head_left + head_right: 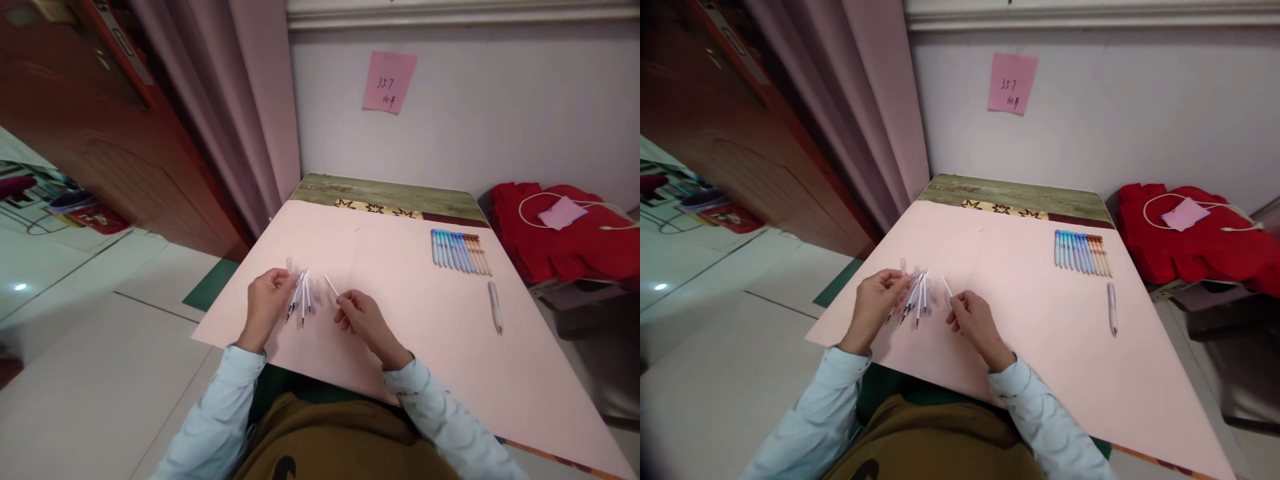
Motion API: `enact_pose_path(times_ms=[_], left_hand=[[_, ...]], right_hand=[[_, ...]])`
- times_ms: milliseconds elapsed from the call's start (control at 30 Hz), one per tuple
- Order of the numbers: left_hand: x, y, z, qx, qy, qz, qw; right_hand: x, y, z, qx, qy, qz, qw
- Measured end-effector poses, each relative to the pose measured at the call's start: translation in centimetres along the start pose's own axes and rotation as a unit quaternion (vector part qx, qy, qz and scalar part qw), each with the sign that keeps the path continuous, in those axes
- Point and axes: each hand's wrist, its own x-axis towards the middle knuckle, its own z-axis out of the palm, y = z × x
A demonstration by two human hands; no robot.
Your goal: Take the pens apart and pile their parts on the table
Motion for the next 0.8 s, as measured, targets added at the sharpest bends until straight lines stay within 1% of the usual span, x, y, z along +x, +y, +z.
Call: enact_pose_path(times_ms=[33,100,167,233,300,367,433,500,567,600,633,667,700,733,767,800], left_hand=[[-0.2,0.0,0.2,0.081,-0.013,0.022,0.996],[-0.7,0.1,0.9,0.216,-0.04,0.053,0.974],[-1.2,0.2,1.7,0.3,-0.068,0.062,0.949],[-1.6,0.2,2.5,0.351,-0.094,0.067,0.929],[-2.0,0.0,3.1,0.379,-0.11,0.078,0.915],[-2.1,0.0,3.4,0.395,-0.115,0.084,0.907],[-2.1,0.0,3.5,0.396,-0.107,0.087,0.908],[-2.0,0.0,3.5,0.351,-0.092,0.1,0.926],[-2.0,0.0,3.5,0.234,-0.106,0.095,0.962],[-1.9,-0.1,3.5,0.153,-0.128,0.075,0.977],[-1.9,-0.2,3.6,0.068,-0.151,0.043,0.985],[-1.8,-0.3,3.5,-0.01,-0.17,0.007,0.985],[-1.7,-0.4,3.3,-0.071,-0.176,-0.024,0.982],[-1.5,-0.4,3.0,-0.11,-0.166,-0.042,0.979],[-1.3,-0.4,2.6,-0.123,-0.141,-0.045,0.981],[-1.0,-0.4,2.1,-0.112,-0.111,-0.037,0.987]], right_hand=[[0.5,0.0,0.2,-0.01,-0.001,0.002,1.0],[1.2,-0.1,0.7,-0.011,0.005,0.007,1.0],[1.6,0.0,1.2,0.002,0.022,0.0,1.0],[1.8,-0.1,1.4,0.005,0.051,-0.031,0.998],[1.8,-0.2,1.5,0.01,0.068,-0.057,0.996],[1.7,-0.4,1.5,0.031,0.062,-0.055,0.996],[1.7,-0.6,1.6,0.058,0.047,-0.041,0.996],[1.7,-0.5,1.7,0.067,0.035,-0.037,0.996],[1.7,-0.3,2.0,0.062,0.021,-0.047,0.997],[1.6,-0.2,2.1,0.055,0.01,-0.059,0.997],[1.6,-0.1,2.1,0.046,0.0,-0.073,0.996],[1.5,0.0,2.1,0.032,-0.009,-0.087,0.996],[1.4,0.1,2.1,0.013,-0.014,-0.097,0.995],[1.3,0.1,1.9,-0.014,-0.013,-0.103,0.995],[1.2,0.0,1.7,-0.047,-0.003,-0.105,0.993],[1.1,-0.1,1.5,-0.082,0.014,-0.102,0.991]])
